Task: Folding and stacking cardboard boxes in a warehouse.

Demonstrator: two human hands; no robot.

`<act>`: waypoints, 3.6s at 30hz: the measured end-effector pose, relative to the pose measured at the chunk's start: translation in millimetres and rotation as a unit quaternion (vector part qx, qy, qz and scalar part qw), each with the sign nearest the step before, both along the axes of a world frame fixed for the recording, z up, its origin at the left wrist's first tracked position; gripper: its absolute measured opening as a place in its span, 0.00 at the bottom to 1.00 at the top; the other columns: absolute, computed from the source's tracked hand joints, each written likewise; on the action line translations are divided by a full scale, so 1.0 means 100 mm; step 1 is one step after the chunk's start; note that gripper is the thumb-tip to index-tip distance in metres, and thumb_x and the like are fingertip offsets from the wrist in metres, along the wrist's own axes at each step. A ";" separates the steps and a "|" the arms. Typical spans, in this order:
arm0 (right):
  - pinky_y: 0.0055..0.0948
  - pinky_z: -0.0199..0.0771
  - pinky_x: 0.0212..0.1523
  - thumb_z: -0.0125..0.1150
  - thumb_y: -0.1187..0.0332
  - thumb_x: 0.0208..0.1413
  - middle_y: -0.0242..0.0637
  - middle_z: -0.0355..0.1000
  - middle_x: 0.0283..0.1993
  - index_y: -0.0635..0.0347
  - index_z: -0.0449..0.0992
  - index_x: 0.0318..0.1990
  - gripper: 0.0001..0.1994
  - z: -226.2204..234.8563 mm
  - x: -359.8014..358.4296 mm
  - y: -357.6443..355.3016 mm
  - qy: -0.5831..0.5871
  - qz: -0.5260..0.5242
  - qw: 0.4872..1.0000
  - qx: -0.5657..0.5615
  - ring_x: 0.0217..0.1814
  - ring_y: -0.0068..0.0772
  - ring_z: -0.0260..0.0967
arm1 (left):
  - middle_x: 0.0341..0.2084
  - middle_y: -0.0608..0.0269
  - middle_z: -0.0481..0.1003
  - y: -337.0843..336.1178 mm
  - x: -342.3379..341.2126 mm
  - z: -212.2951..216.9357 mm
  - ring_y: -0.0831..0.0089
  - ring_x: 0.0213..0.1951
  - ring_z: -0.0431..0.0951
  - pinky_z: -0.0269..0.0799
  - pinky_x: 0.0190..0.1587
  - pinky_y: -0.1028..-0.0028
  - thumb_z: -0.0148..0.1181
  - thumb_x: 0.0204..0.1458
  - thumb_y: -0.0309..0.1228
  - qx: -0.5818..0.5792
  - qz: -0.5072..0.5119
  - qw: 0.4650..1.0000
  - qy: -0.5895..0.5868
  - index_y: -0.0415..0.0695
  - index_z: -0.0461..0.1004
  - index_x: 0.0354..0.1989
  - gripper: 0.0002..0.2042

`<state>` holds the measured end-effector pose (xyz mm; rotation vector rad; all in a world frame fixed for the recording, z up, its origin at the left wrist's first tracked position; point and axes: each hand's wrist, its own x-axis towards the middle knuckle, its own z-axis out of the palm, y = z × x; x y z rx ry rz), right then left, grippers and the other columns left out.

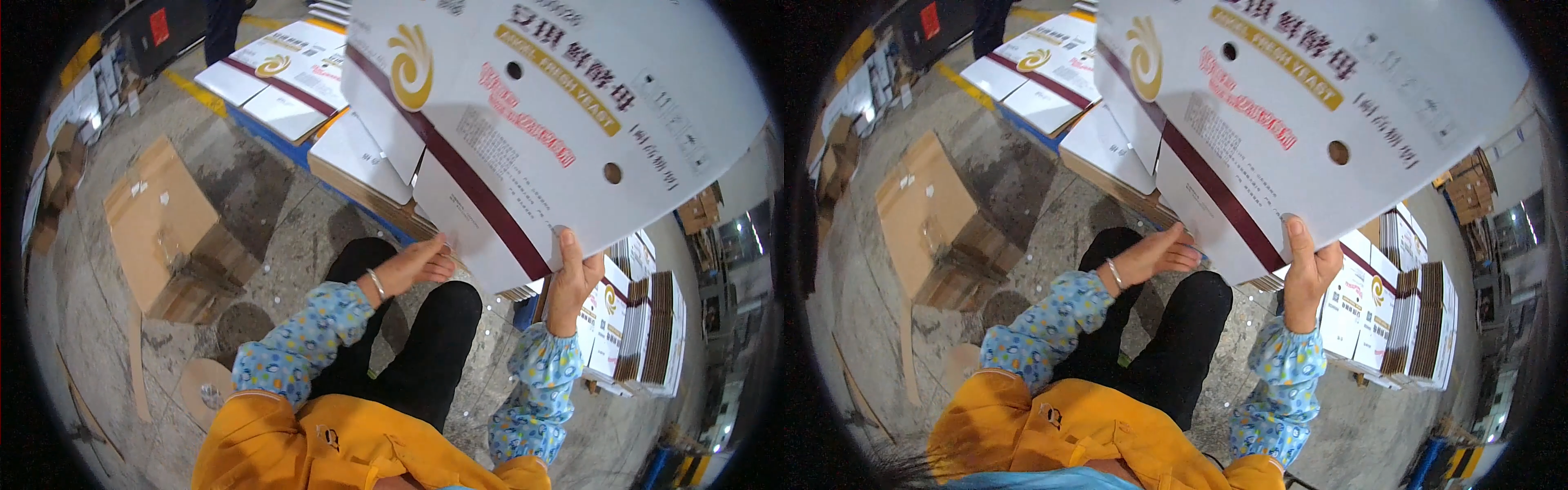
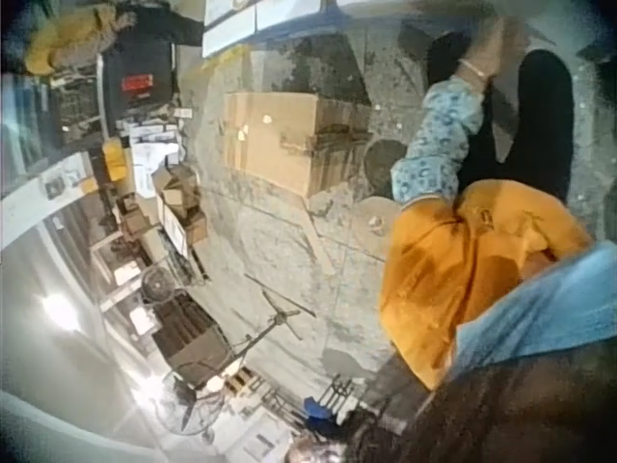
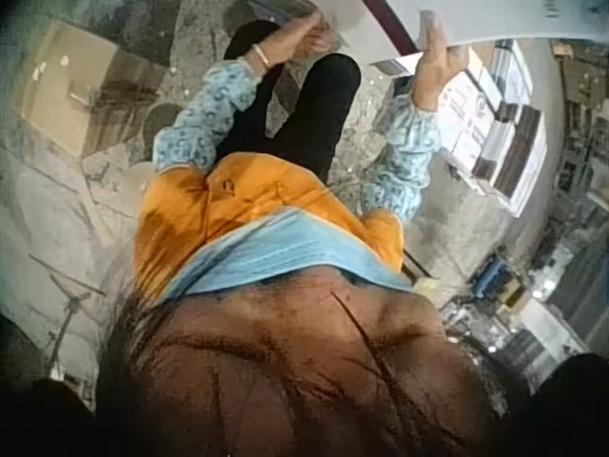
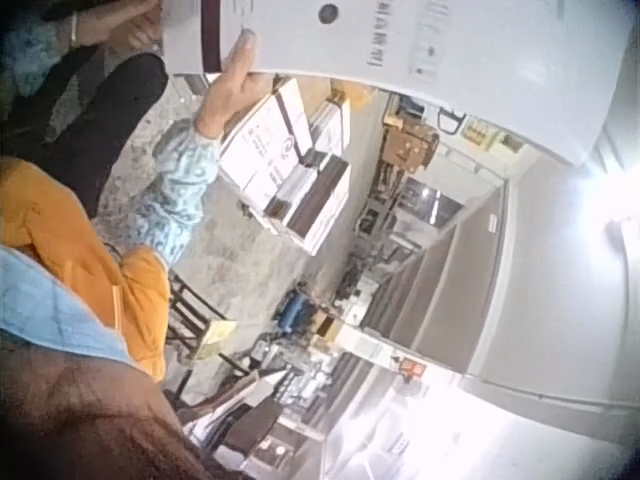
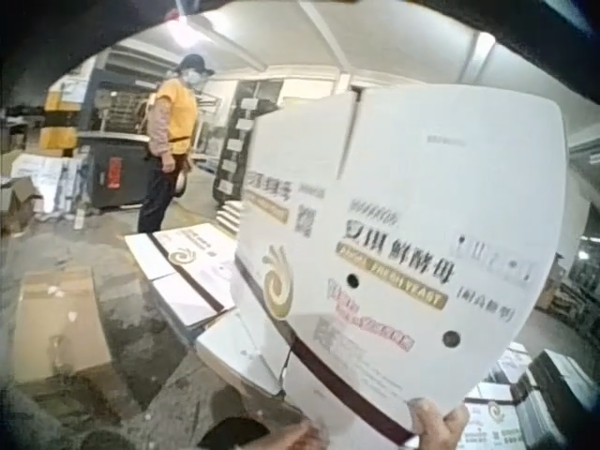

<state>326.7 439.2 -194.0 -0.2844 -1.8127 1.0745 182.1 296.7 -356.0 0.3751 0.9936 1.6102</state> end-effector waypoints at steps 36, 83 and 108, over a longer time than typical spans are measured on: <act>0.27 0.66 0.38 0.53 0.74 0.54 0.40 0.68 0.35 0.66 0.72 0.33 0.05 -1.66 -0.53 0.31 -0.217 -0.125 0.942 0.226 0.40 0.32 0.64 | 0.49 0.46 0.65 -1.25 -3.69 -0.42 0.60 0.50 0.68 0.63 0.51 0.71 0.59 0.43 0.25 -0.163 0.678 0.685 0.212 0.33 0.45 0.60 0.36; 0.40 0.54 0.58 0.57 0.59 0.53 0.51 0.57 0.57 0.68 0.60 0.55 0.27 -1.75 1.09 0.61 -0.322 -0.200 0.924 0.043 0.61 0.47 0.53 | 0.43 0.50 0.62 -1.64 -1.29 0.32 0.58 0.46 0.61 0.59 0.48 0.62 0.65 0.35 0.52 -0.272 0.156 0.529 0.788 0.40 0.64 0.54 0.39; 0.49 0.56 0.58 0.68 0.43 0.32 0.60 0.47 0.62 0.62 0.53 0.61 0.50 -1.76 1.11 0.68 -0.371 -0.175 0.904 0.118 0.64 0.58 0.48 | 0.57 0.33 0.50 -1.40 -1.21 0.11 0.42 0.58 0.52 0.54 0.57 0.53 0.66 0.28 0.58 -0.302 0.164 0.522 0.781 0.41 0.52 0.61 0.52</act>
